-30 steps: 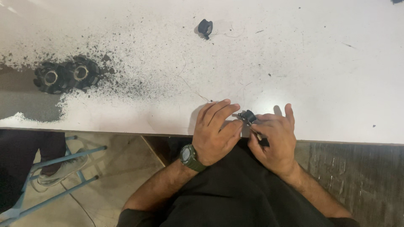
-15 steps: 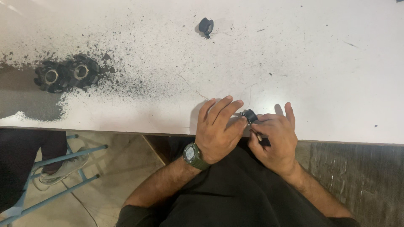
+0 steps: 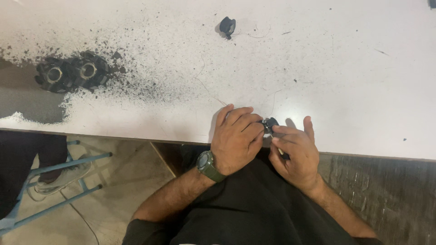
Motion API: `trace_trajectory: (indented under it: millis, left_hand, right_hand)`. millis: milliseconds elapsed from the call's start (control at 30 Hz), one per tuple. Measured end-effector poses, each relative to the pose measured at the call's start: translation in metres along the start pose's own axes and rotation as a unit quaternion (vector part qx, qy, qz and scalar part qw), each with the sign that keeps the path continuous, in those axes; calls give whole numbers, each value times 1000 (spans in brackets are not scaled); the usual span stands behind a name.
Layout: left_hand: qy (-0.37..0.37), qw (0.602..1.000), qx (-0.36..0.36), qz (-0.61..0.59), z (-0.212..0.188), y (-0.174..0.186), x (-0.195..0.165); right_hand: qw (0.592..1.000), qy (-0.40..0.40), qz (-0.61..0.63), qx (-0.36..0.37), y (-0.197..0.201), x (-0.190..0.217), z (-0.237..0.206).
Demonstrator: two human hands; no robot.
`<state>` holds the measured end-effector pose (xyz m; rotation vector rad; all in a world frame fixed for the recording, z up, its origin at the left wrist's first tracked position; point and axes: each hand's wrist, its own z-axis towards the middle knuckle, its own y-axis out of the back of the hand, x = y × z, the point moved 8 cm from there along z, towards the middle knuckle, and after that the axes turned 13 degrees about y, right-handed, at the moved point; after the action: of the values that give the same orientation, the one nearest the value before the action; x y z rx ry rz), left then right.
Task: The person sits at a white workbench and assembles small black plastic wheel-like components, fitting parts together by hand and using a small hand tool to work on each unit. Finished assemblies are set aside on the table as the person picks up the next unfinished part and repeats the process.
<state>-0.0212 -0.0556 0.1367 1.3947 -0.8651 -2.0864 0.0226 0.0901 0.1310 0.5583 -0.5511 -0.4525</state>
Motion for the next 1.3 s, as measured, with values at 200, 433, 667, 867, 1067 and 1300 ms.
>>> trace_trajectory:
  millis: [200,433,667,867,1067,1300]
  left_hand:
    - [0,1000,14,-17,2,-1,1]
    - [-13,1000,16,-17,3,4,-2]
    - [30,999,4,-23,10,11,0]
    - [13,1000,14,1,16,7,-3]
    - [21,999,45,-22,23,0,-3]
    - [25,995,62,-69,21,-1,-4]
  right_hand:
    - [1000,-16,-25,6,0,-1,3]
    - [998,-25,-38,40,-3,-2,6]
    - [997,-52,-61,16,20,-8,14]
    - [984,-116,-112,70,11,-18,20]
    - [978,-122,-135,99,4,-21,22]
    - [983,-112,-116,83,7,-19,20]
